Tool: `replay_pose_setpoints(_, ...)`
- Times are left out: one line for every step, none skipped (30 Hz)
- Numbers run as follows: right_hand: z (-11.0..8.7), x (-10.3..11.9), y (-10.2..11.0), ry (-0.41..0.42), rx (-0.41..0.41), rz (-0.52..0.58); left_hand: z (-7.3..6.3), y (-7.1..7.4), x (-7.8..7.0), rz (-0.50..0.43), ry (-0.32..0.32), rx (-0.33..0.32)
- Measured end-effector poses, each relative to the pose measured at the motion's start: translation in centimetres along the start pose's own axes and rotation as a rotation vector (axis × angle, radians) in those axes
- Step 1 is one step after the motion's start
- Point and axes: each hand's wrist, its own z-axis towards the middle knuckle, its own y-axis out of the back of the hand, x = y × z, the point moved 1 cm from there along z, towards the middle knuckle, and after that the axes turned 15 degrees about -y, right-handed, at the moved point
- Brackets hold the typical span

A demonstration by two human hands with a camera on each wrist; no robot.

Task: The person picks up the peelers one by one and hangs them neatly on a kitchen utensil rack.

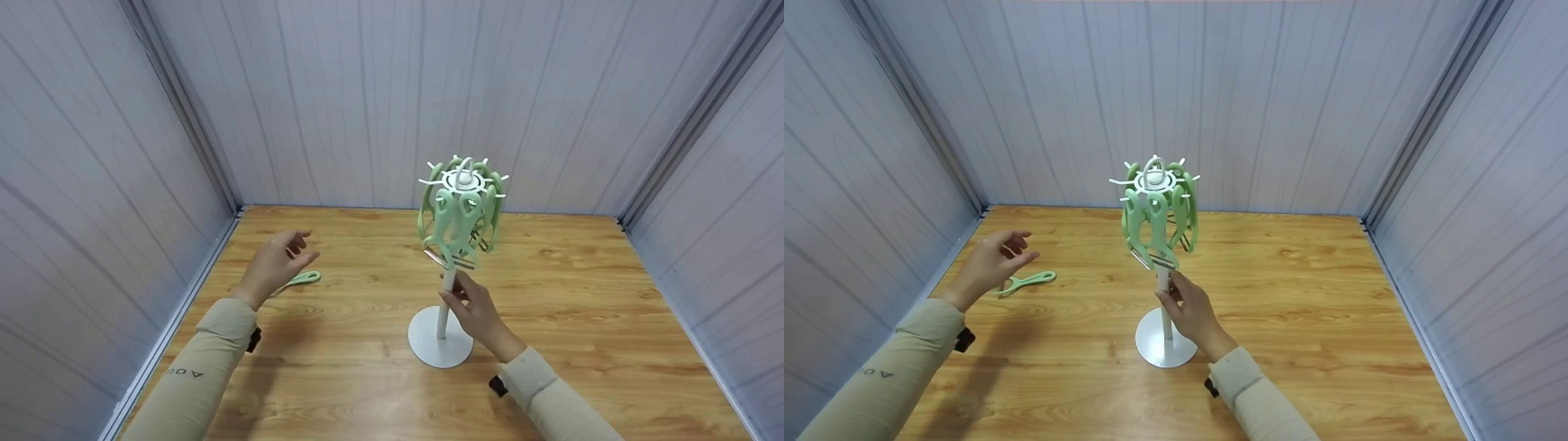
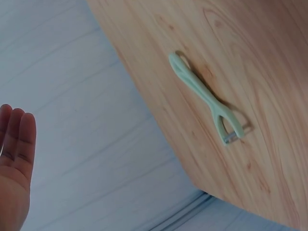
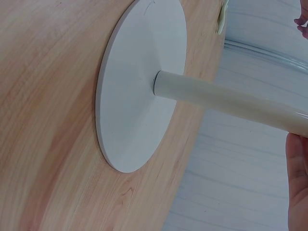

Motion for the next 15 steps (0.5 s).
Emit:
replay_pose_setpoints(0.0,0.0,0.0,-0.001,-0.001,0.001,0.1,0.1,0.2,0.003,-0.001,0.013)
replay_pose_setpoints(0.0,0.0,0.0,-0.002,-0.001,0.001,0.2,0.3,0.3,0.002,-0.002,0.024)
replay_pose_setpoints(0.1,-0.1,0.0,-0.004,0.0,0.0,0.2,0.4,0.4,0.004,-0.005,0.034)
replay_pose_setpoints(0.1,-0.1,0.0,-0.007,0.002,0.0,0.2,0.4,0.6,0.006,-0.009,0.045)
replay_pose_setpoints(0.1,-0.1,0.0,-0.01,0.005,-0.004,0.2,0.5,0.7,0.012,-0.014,0.055)
replay_pose_setpoints(0.1,-0.2,0.0,-0.014,0.009,-0.006,0.2,0.5,0.9,0.016,-0.018,0.066)
replay_pose_setpoints(0.1,-0.2,0.0,-0.015,0.013,-0.01,0.2,0.5,1.1,0.02,-0.021,0.076)
replay_pose_setpoints(0.1,-0.2,0.0,-0.017,0.015,-0.013,0.1,0.5,1.4,0.022,-0.023,0.086)
replay_pose_setpoints(0.1,-0.2,0.0,-0.019,0.017,-0.015,0.1,0.5,1.6,0.025,-0.023,0.095)
replay_pose_setpoints(0.1,-0.3,0.0,-0.022,0.018,-0.016,0.1,0.5,1.9,0.026,-0.019,0.104)
replay_pose_setpoints(0.1,-0.3,0.0,-0.024,0.018,-0.018,0.0,0.4,2.1,0.028,-0.014,0.111)
replay_pose_setpoints(0.1,-0.3,0.0,-0.025,0.018,-0.016,0.0,0.4,2.4,0.031,-0.007,0.117)
replay_pose_setpoints(0.1,-0.3,0.0,-0.026,0.017,-0.016,0.0,0.3,2.7,0.033,-0.003,0.121)
replay_pose_setpoints(0.1,-0.3,0.0,-0.026,0.016,-0.016,-0.1,0.2,2.9,0.038,0.002,0.124)
replay_pose_setpoints(0.1,-0.3,0.0,-0.026,0.016,-0.017,-0.1,0.1,3.2,0.041,0.005,0.127)
